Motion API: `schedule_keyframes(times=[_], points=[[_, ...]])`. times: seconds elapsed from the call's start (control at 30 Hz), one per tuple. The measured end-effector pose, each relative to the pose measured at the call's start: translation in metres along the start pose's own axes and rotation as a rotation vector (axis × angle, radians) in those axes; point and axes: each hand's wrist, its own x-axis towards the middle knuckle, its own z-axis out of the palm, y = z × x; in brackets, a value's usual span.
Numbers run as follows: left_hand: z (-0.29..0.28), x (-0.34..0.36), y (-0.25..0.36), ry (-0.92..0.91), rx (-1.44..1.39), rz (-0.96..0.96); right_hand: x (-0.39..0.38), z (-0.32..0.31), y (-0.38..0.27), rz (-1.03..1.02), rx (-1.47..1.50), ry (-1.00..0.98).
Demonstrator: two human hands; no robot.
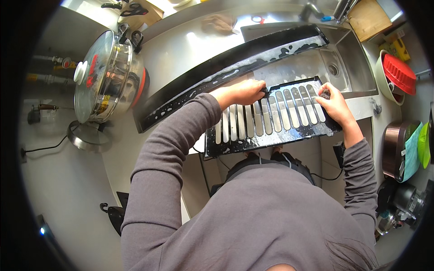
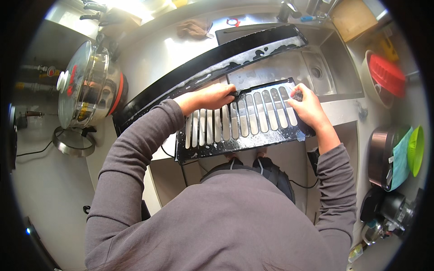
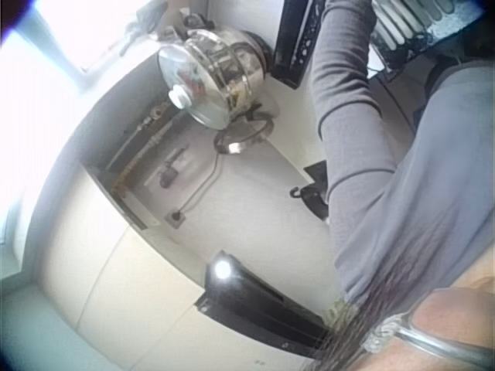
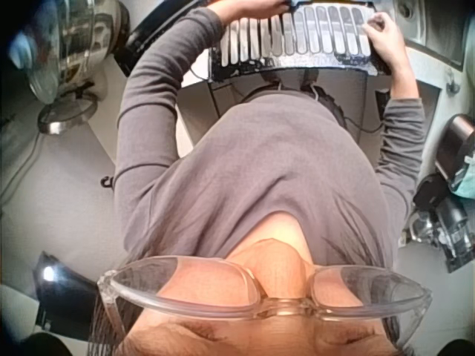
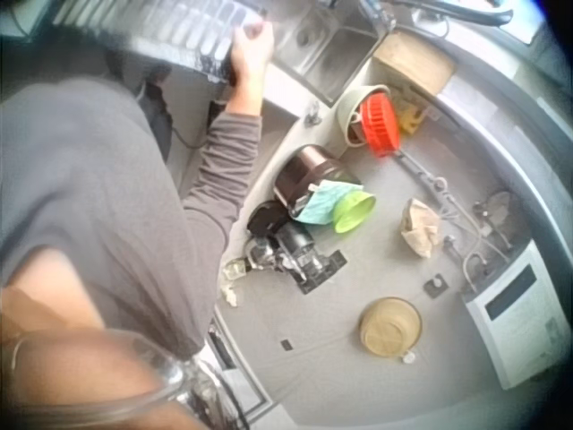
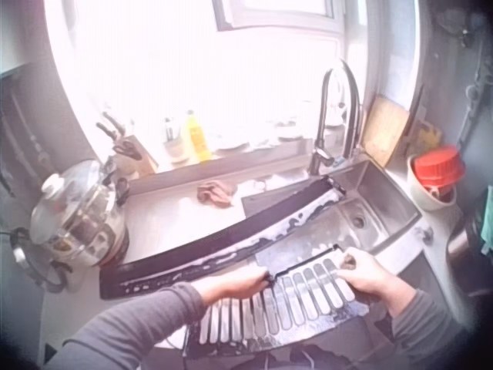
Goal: The person scrubs a black grill grate with a small abrasive pad on a kitchen countertop, then rinses it under running water from the sink faucet. The grate is handled by hand throughout the process.
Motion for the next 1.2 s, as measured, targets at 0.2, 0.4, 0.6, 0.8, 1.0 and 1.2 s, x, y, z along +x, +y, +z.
schedule_keyframes(times=[0.2, 0.4, 0.6, 0.8, 1.0, 1.2], points=[[-0.001, -0.003, -0.009, -0.033, -0.271, -0.114, -0.006, 0.0, -0.003, -0.003, 0.015, 0.044], [-0.007, -0.007, -0.024, -0.175, -0.835, -0.242, -0.011, 0.006, -0.003, -0.071, 0.071, 0.102], [-0.01, -0.008, -0.025, -0.118, -1.045, -0.257, -0.012, 0.012, -0.005, -0.116, 0.108, 0.154], [-0.013, -0.009, -0.024, -0.011, -0.956, -0.341, -0.011, 0.016, -0.007, -0.131, 0.091, 0.182], [-0.01, -0.01, -0.025, -0.027, -0.94, -0.268, -0.01, 0.017, -0.001, -0.147, 0.069, 0.21], [-0.005, -0.01, -0.023, 0.03, -0.86, -0.222, -0.007, 0.018, 0.004, -0.116, 0.059, 0.199]])
